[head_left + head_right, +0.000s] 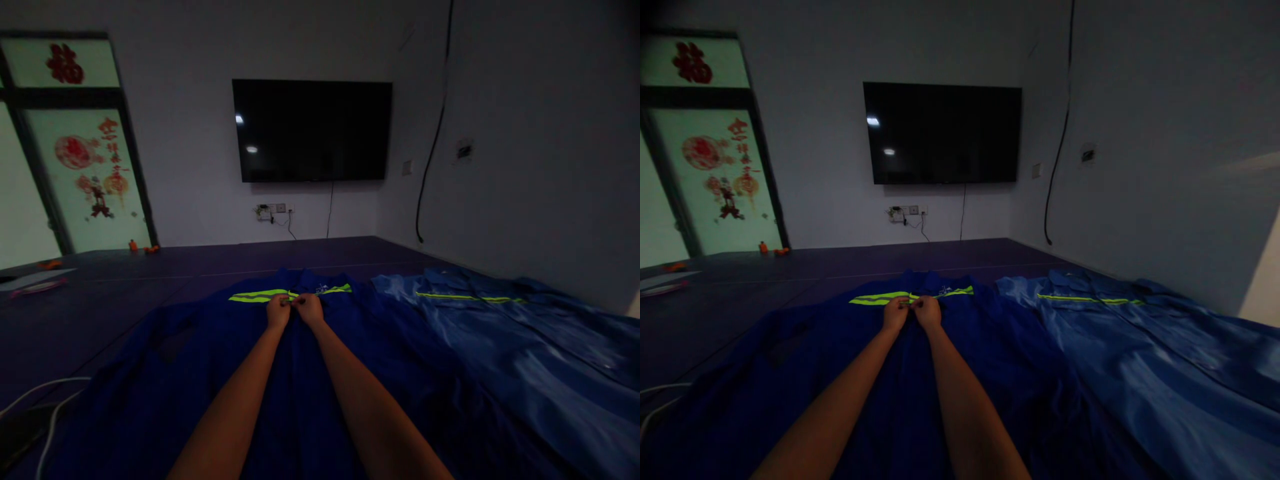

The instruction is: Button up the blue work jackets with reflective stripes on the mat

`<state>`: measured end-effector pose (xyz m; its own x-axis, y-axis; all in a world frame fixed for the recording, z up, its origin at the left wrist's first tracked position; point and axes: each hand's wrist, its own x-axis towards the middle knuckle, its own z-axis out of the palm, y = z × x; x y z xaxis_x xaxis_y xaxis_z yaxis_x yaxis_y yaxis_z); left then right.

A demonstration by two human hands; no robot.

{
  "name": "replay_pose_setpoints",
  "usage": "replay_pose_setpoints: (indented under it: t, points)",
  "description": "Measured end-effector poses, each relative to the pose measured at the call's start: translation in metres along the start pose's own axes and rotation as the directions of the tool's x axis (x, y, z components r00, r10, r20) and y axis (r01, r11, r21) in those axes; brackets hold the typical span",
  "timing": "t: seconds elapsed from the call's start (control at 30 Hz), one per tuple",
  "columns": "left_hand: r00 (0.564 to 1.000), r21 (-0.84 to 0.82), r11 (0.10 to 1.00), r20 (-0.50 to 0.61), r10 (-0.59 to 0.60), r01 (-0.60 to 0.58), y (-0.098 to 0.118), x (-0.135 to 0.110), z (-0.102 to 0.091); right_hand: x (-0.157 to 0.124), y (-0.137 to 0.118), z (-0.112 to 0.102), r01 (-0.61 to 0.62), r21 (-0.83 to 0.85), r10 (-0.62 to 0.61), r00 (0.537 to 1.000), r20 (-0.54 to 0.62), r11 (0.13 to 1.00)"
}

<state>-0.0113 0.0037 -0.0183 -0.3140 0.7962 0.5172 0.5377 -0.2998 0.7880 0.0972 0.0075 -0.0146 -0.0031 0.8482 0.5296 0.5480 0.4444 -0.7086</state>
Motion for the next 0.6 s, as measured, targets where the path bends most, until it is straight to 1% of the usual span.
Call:
replay_pose_setpoints:
  t: [0.6]
  points:
    - [1.000,0.006,1.000,0.012,-0.006,0.006,-0.0012,0.0016,0.0006,-0.0008,-0.0026,-0.0022,-0.010,-0.002,0.010,1.000,0.007,1.000]
